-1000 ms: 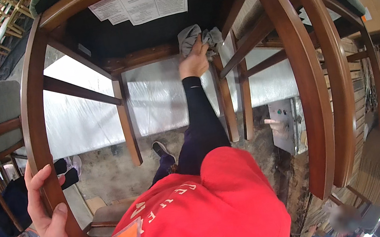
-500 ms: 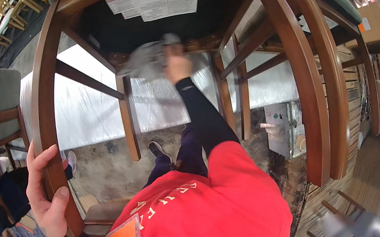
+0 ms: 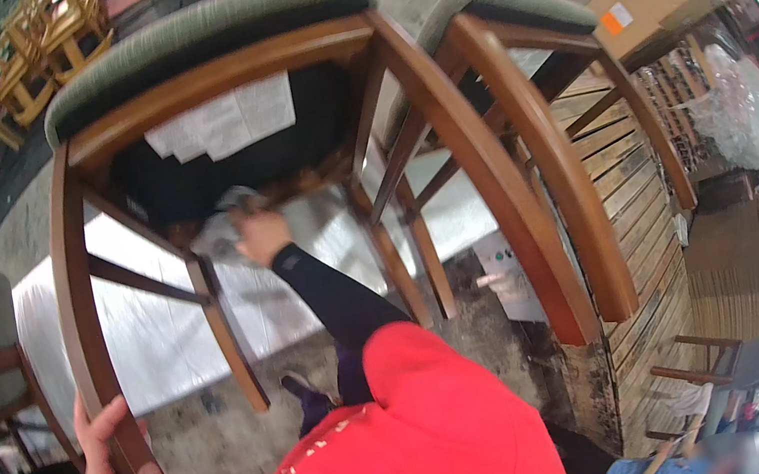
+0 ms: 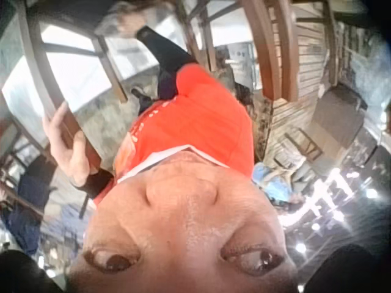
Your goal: The person wipes the underside and frame of a wooden chair with a gray cloth. They rotate the chair to access different sides and continue wiping the legs and seat frame. The person handles the chair one at a time in a furniture workshop.
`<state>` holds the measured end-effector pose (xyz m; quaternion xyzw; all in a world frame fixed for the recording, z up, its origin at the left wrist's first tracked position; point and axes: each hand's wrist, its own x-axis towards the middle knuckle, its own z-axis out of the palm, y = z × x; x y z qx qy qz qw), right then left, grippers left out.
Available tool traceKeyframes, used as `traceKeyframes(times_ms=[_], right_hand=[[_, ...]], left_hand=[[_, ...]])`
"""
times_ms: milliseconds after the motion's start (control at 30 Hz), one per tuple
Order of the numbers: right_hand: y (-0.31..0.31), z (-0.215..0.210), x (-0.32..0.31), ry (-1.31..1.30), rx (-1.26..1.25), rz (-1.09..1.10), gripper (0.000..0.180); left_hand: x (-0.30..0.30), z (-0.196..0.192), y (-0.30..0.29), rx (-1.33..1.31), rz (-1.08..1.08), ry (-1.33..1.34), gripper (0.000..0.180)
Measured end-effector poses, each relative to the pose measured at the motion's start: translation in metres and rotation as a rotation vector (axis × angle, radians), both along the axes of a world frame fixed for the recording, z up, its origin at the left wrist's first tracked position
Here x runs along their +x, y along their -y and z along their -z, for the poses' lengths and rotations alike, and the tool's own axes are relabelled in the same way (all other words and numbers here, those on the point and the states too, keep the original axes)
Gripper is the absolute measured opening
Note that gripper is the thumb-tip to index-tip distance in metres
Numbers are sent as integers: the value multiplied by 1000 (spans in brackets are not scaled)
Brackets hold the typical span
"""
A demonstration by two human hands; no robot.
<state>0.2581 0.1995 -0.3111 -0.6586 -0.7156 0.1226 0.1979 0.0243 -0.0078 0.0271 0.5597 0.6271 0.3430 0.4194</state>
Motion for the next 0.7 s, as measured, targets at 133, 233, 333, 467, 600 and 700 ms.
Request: traceKeyframes(times_ms=[133, 233, 333, 467, 600, 700], right_hand=[[13, -1, 108, -68, 70, 614, 47], [-2, 42, 68, 48, 134, 554, 43], [-13, 22, -49, -93, -72, 126, 43], [-20, 5, -23, -95, -22, -136, 42], [8, 19, 85, -22, 25, 315, 44], [-12, 32, 89, 34, 137, 452, 43]], left_hand=[[0, 6, -4, 41, 43, 131, 66], [-4, 0, -12, 54, 161, 161, 65], [5, 4, -8, 58, 63, 91, 59], [0, 3, -7, -5, 42, 36, 70], [-6, 0, -7, -11, 83, 54, 69], [-3, -8, -7, 9, 85, 116, 66]])
